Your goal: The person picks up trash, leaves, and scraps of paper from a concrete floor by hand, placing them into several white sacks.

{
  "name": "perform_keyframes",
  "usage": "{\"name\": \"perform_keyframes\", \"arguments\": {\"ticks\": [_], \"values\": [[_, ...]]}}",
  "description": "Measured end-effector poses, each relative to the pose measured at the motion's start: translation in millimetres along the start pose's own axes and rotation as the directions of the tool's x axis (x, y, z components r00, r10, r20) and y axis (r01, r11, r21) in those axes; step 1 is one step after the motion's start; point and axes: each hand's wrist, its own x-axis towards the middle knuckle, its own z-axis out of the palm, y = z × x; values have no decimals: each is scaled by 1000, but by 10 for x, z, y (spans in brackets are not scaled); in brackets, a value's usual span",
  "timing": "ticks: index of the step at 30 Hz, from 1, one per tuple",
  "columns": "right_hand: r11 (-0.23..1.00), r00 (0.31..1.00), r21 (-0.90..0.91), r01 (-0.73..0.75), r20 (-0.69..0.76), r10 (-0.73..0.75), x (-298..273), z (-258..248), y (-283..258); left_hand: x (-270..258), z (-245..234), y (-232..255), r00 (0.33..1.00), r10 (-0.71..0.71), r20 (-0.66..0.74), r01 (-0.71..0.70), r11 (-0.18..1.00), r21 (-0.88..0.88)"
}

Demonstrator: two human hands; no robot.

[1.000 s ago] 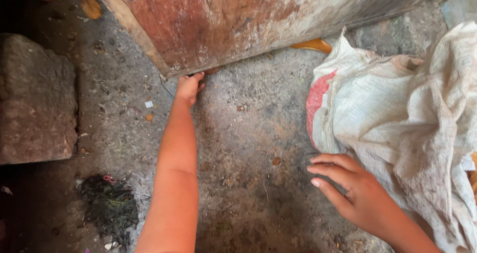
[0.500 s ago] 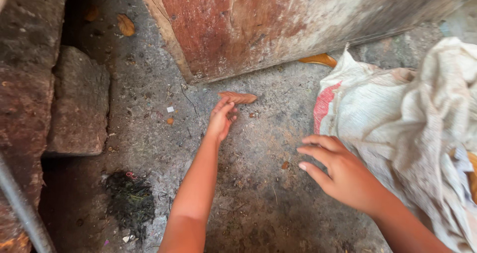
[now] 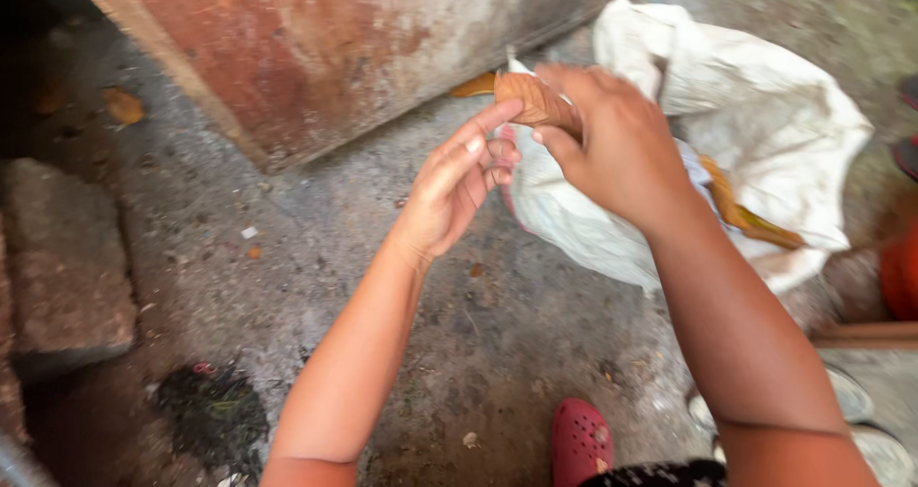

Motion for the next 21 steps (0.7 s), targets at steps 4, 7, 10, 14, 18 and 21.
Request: {"name": "perform_keyframes", "arguments": {"ticks": [4, 7, 10, 14, 18, 21], "values": [[998, 999, -47, -47, -29, 46, -33, -357, 155, 116, 409, 96, 994, 46, 100, -61, 985, 160], [954, 973, -199, -223, -106, 205, -99, -571, 502, 223, 503, 0, 999, -7, 51, -24, 821, 571], [814, 946, -534, -229, -319, 57, -179, -672, 932, 221, 353, -311, 987, -57, -149, 150, 649, 746], [875, 929, -451, -178, -370, -2, -204, -510, 1314, -100, -33, -736, 954, -37, -298, 269, 545, 794], [993, 950, -116, -19, -311, -19, 31, 348, 1305, -256, -284, -741, 877, 6, -480, 364, 642, 675], [985, 981, -130, 116, -141, -135, 3, 1280, 905, -276, -349, -507, 821, 102, -562, 290, 773, 564]]}}
